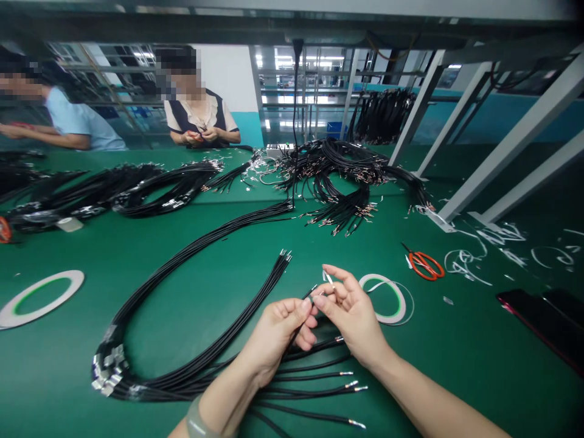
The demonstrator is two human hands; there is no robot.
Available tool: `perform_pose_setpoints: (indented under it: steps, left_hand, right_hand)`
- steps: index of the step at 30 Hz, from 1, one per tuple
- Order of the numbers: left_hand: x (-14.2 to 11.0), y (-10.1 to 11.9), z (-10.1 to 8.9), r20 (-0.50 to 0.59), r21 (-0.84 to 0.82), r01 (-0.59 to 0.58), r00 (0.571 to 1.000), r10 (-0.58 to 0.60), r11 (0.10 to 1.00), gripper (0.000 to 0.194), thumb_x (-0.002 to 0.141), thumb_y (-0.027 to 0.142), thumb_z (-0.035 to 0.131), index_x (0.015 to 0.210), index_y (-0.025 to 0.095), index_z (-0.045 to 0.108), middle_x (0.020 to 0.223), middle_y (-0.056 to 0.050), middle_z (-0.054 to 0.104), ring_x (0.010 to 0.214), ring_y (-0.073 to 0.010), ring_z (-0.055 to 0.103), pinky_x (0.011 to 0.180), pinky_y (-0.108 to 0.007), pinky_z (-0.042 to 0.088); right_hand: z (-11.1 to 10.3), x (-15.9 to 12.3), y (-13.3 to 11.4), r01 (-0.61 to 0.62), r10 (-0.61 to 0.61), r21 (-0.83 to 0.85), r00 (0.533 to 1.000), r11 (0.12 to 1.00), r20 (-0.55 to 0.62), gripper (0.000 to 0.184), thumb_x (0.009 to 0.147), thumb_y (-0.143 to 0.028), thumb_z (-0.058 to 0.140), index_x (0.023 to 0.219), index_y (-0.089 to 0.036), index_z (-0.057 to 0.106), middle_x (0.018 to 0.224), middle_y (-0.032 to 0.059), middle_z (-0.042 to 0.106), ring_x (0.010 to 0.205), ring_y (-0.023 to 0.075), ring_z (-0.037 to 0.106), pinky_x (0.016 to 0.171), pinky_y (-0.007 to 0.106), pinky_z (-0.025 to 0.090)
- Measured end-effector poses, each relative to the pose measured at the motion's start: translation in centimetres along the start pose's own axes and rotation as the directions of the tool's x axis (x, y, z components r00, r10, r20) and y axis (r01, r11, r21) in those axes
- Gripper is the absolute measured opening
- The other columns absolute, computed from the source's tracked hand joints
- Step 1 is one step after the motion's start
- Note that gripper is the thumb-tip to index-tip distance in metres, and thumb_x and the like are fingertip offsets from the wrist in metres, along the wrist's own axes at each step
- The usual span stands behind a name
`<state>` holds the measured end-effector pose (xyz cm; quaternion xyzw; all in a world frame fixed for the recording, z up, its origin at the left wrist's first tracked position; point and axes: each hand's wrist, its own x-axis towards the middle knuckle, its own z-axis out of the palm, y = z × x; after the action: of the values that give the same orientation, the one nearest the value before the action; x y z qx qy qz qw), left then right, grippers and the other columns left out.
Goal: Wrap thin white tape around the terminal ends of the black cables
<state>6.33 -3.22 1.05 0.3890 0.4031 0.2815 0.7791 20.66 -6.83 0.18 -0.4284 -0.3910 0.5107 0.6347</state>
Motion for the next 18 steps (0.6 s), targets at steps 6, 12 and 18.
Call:
perform_pose_setpoints:
  steps: [6, 12, 18]
  left_hand:
    - [0.0, -0.3, 0.1, 0.024, 0.061, -0.011, 1.0, 0.01, 0.998, 0.03, 0.08, 0.042, 0.066, 0.07, 0.013, 0.066, 0.051, 0.003, 0.057, 0.035, -0.0038, 0.045, 0.038, -0.015, 0.038]
    - [-0.7, -1.5, 1.0, 0.213, 0.625, -0.372, 0.927, 0.308, 0.687, 0.009, 0.078, 0.027, 0.069, 0.081, 0.019, 0.074, 0.087, -0.005, 0.066, 0.083, -0.0182, 0.062, 0.075, -0.028, 0.047]
    - [0.9, -1.6, -0.4, 0.051, 0.918, -0.29, 0.761, 0.647, 0.269, 0.012, 0.085, 0.025, 0.057, 0.09, 0.018, 0.065, 0.091, -0.008, 0.059, 0.089, -0.0252, 0.054, 0.081, -0.039, 0.044]
  right_hand:
    - [-0.6, 0.2, 0.1, 0.016, -0.016, 0.004, 0.999, 1.0, 0.044, 0.053, 0.08, -0.022, 0.071, 0.124, -0.024, 0.042, 0.075, -0.0024, 0.065, 0.066, 0.014, 0.061, 0.067, 0.028, 0.047]
    - [-2.5, 1.0, -0.6, 0.055, -0.082, -0.168, 0.984, 0.984, -0.161, 0.035, 0.093, -0.028, 0.051, 0.128, -0.024, 0.044, 0.084, 0.0015, 0.068, 0.053, 0.0105, 0.044, 0.051, 0.023, 0.035]
    - [-2.3, 0.6, 0.3, -0.026, -0.013, -0.216, 0.984, 0.976, -0.177, 0.039, 0.092, -0.029, 0.053, 0.129, -0.022, 0.041, 0.081, 0.0012, 0.067, 0.053, 0.0114, 0.044, 0.055, 0.026, 0.036]
